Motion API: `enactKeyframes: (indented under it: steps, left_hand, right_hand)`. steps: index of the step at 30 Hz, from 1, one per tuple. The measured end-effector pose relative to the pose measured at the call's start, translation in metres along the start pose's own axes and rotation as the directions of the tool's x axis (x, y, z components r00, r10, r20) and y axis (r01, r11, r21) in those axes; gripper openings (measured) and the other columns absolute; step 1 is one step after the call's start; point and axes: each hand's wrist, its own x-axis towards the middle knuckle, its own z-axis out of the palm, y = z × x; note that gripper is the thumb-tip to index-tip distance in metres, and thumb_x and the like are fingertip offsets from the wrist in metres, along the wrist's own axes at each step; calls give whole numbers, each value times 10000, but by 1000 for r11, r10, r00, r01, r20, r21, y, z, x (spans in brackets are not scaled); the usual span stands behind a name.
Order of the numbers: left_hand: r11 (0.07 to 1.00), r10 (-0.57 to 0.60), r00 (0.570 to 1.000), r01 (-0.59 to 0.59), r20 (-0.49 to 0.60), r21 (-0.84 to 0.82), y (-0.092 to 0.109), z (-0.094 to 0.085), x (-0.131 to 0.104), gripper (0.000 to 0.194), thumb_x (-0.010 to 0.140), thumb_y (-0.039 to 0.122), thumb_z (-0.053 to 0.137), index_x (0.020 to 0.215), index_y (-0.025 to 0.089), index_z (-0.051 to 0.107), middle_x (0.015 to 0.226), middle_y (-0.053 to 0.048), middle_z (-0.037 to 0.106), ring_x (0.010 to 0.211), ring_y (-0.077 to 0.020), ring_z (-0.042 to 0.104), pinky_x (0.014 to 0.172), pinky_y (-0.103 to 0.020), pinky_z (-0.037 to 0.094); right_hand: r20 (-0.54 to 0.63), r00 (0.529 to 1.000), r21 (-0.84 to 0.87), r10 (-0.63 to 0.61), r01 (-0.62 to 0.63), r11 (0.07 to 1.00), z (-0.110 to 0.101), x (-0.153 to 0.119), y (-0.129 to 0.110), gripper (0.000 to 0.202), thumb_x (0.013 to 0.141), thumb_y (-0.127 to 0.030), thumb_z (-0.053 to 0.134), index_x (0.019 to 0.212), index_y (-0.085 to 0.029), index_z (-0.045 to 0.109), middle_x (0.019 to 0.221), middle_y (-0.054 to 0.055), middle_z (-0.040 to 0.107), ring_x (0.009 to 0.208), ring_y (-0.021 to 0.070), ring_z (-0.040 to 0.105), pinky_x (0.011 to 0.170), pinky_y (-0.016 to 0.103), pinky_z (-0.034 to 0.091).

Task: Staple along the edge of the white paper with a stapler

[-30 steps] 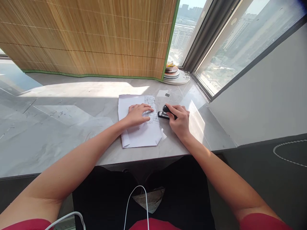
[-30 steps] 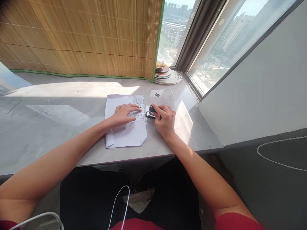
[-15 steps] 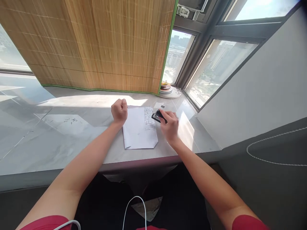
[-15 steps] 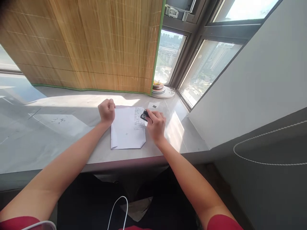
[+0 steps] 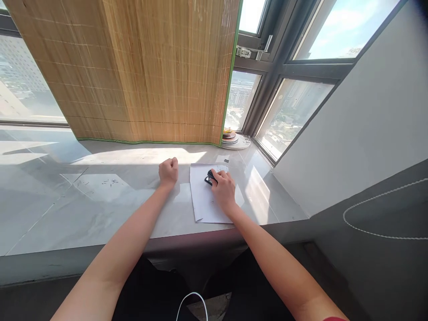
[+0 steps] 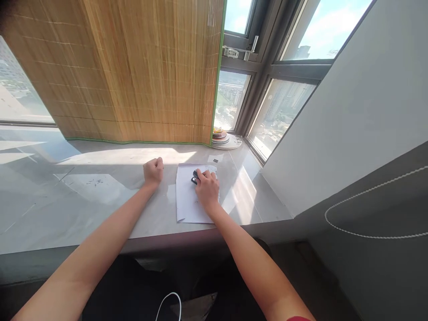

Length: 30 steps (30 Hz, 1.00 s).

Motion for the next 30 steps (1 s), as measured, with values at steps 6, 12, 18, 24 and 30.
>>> enactKeyframes:
  steps: [6,12,18,24,30]
  left_hand:
    - [999,36,998,-35,45,-15,-1,11,2,462,988,348,408,544,233,364,558,-22,436,630,-178,422,616,-326,292]
    - [996,61,998,-59,34,-60,-6,14,3,456,975,342,413,545,234,305,543,-7,366,603,-164,371,607,-331,274]
    - [996,49,999,-49,-4,-68,-8,9,3,458,976,336,419,551,236,280,544,-1,329,590,-158,350,604,-326,283]
    - [998,13,999,-15,-38,-54,-3,7,1,472,979,329,419,577,235,190,578,1,226,603,-151,258,589,-321,257]
    - [987,-144,962,124,-230,-98,-4,-30,19,417,959,294,401,619,236,167,657,-4,189,644,-151,219,581,-316,226]
  right_hand:
    - [-184,983,107,26,-6,994,-23,-10,85,370,1028,-327,545,1339,-245,728,1126,113,742,1078,298,623,876,426,493]
    - [-236,972,216,-6,59,975,-37,52,148,477,1084,-406,389,1275,-187,767,1332,151,735,1263,304,633,1076,526,484]
    - [358,906,15,-225,235,972,12,102,141,666,1079,-451,423,1671,-156,350,1734,164,316,1637,275,256,1312,547,248]
    - [477,852,-74,-217,285,956,53,112,76,687,1118,-494,235,1716,-156,198,1786,136,115,1670,258,102,1331,584,100]
    - [451,815,34,-364,391,920,89,122,-37,587,1124,-360,212,1687,-198,253,1793,113,136,1667,247,129,1315,633,124]
